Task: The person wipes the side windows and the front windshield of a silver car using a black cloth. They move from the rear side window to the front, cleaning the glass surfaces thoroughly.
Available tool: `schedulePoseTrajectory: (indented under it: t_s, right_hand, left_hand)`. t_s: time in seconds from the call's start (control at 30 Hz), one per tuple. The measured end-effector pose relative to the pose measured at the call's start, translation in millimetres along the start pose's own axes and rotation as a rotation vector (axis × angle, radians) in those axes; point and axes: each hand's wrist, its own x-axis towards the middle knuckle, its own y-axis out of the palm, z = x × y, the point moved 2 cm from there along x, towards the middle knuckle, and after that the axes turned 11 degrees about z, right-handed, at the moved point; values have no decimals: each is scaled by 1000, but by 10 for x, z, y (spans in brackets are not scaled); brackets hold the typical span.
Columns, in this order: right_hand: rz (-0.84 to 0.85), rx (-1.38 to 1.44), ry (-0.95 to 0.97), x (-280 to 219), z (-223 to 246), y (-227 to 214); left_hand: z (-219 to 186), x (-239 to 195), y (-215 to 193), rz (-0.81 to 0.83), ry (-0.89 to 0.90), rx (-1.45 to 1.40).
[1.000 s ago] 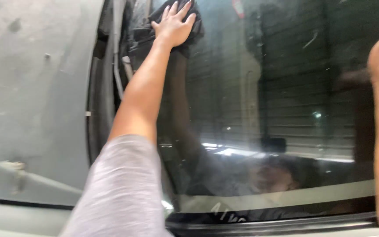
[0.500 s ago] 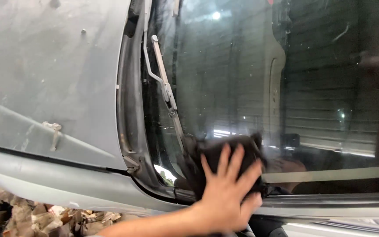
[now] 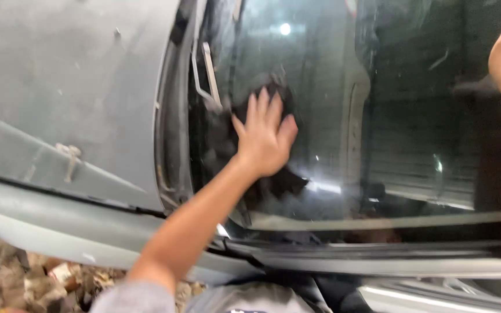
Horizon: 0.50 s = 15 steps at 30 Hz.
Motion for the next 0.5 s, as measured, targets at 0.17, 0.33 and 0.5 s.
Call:
schedulePoseTrajectory:
  t_s: [0.17, 0.33, 0.5]
  right_hand:
    - [-189, 196, -120, -150, 616, -410]
    - [148, 465, -327, -697, 2348, -1602]
    - [1016, 20, -298, -1451, 3244, -1697]
  left_hand:
    - [-567, -1265, 331, 23, 234, -29]
    - [-724, -1304, 363, 218, 144, -303]
    - [-566, -587, 631, 385, -272, -421]
